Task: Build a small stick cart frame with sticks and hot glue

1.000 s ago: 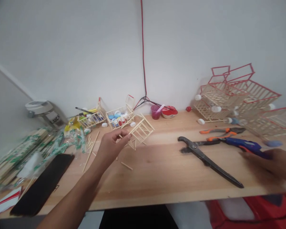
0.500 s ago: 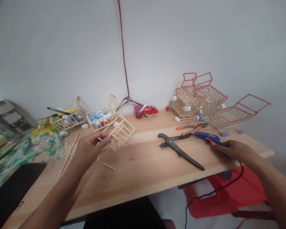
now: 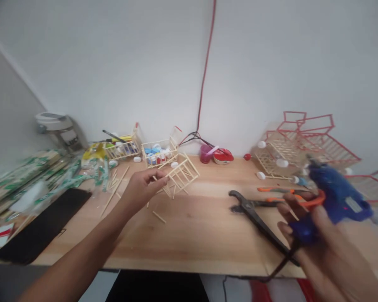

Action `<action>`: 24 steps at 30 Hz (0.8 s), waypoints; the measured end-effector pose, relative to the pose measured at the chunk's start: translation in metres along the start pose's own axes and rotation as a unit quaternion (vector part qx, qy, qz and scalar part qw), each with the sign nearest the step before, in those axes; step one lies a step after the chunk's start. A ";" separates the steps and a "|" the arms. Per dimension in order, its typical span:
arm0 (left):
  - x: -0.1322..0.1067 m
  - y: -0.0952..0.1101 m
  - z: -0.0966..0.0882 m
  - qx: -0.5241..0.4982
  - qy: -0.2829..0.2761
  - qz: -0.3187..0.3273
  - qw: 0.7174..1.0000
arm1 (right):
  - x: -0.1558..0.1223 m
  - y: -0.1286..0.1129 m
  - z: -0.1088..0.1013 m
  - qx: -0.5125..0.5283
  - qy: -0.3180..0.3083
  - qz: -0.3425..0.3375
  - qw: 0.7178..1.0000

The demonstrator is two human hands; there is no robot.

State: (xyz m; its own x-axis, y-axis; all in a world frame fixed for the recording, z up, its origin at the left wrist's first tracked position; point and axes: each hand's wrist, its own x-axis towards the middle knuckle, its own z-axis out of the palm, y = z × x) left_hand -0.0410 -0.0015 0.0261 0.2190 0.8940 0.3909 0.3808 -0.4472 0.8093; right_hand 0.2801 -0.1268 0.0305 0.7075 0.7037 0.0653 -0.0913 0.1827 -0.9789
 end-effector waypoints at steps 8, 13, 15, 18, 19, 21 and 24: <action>-0.001 0.000 -0.004 -0.003 0.007 0.020 1.000 | -0.024 0.030 0.071 0.080 -0.145 0.121 0.979; -0.002 0.000 -0.001 0.031 0.022 0.051 0.998 | -0.026 0.040 0.073 0.077 -0.230 0.111 0.964; -0.002 -0.001 0.000 0.049 0.034 0.071 0.996 | -0.031 0.046 0.072 0.025 -0.235 0.072 0.969; -0.002 -0.003 0.002 0.070 0.044 0.095 0.992 | -0.040 0.062 0.069 -0.096 -0.257 -0.004 0.962; -0.002 -0.003 0.002 0.075 0.044 0.099 0.991 | -0.043 0.067 0.068 -0.130 -0.268 -0.030 0.954; -0.003 -0.004 0.003 0.087 0.043 0.102 0.990 | -0.049 0.077 0.065 -0.176 -0.291 -0.063 0.938; -0.004 -0.004 0.005 0.102 0.038 0.104 0.989 | -0.054 0.084 0.064 -0.198 -0.298 -0.080 0.930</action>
State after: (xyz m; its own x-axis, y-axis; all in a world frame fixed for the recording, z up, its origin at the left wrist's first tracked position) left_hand -0.0392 -0.0030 0.0192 0.2466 0.7780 0.5778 0.5102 -0.6111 0.6052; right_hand 0.1895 -0.1058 -0.0432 0.1655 0.9666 0.1955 0.3311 0.1323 -0.9343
